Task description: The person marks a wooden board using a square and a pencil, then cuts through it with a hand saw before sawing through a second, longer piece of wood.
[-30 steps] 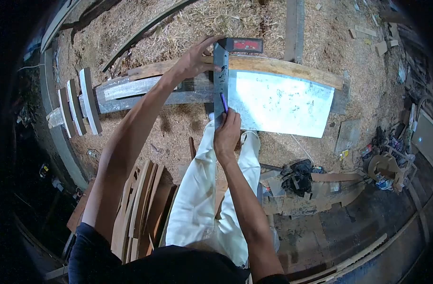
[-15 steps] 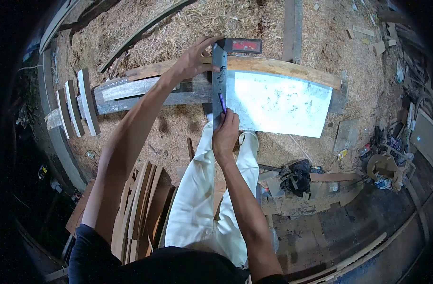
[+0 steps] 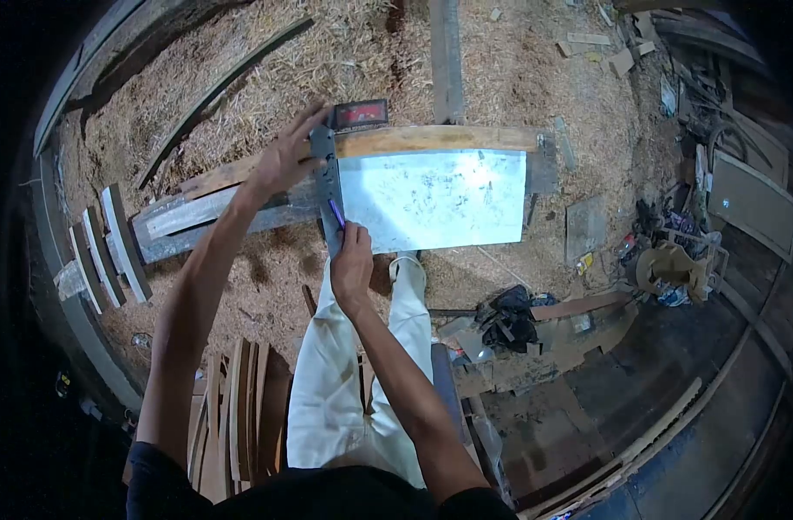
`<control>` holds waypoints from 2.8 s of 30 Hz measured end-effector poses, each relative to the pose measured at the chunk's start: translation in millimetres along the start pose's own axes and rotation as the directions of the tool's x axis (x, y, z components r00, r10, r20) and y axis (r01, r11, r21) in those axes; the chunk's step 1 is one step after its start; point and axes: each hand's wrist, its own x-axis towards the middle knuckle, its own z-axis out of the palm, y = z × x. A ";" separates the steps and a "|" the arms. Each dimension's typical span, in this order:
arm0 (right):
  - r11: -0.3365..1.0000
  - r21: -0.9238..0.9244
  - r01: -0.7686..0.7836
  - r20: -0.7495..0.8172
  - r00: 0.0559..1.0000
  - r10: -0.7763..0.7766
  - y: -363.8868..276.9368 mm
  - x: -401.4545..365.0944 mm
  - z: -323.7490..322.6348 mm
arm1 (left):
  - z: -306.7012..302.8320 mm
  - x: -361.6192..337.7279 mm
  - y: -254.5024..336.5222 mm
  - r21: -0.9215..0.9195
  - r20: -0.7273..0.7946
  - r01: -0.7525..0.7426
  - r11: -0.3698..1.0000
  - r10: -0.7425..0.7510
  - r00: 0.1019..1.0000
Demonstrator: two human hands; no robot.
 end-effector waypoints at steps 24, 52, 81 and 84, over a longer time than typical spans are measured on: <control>0.917 0.398 -0.028 -0.123 0.989 0.084 -10.4 36.1 -54.5 | -6.9 -4.9 13.4 0.074 0.176 0.214 0.974 -0.224 0.959; 0.908 0.371 0.192 -0.111 0.981 -0.162 -41.7 119.1 -28.2 | -4.9 -8.1 10.5 0.185 0.107 0.190 0.964 -0.212 0.971; 0.944 0.211 0.254 -0.082 0.967 -0.242 -47.0 87.5 -29.8 | -9.0 -6.3 12.5 0.139 0.123 0.186 0.973 -0.203 0.971; 0.939 0.188 0.289 -0.089 0.957 -0.277 -38.2 76.7 -30.6 | -9.8 -4.7 13.1 0.172 0.222 0.242 0.955 -0.277 0.935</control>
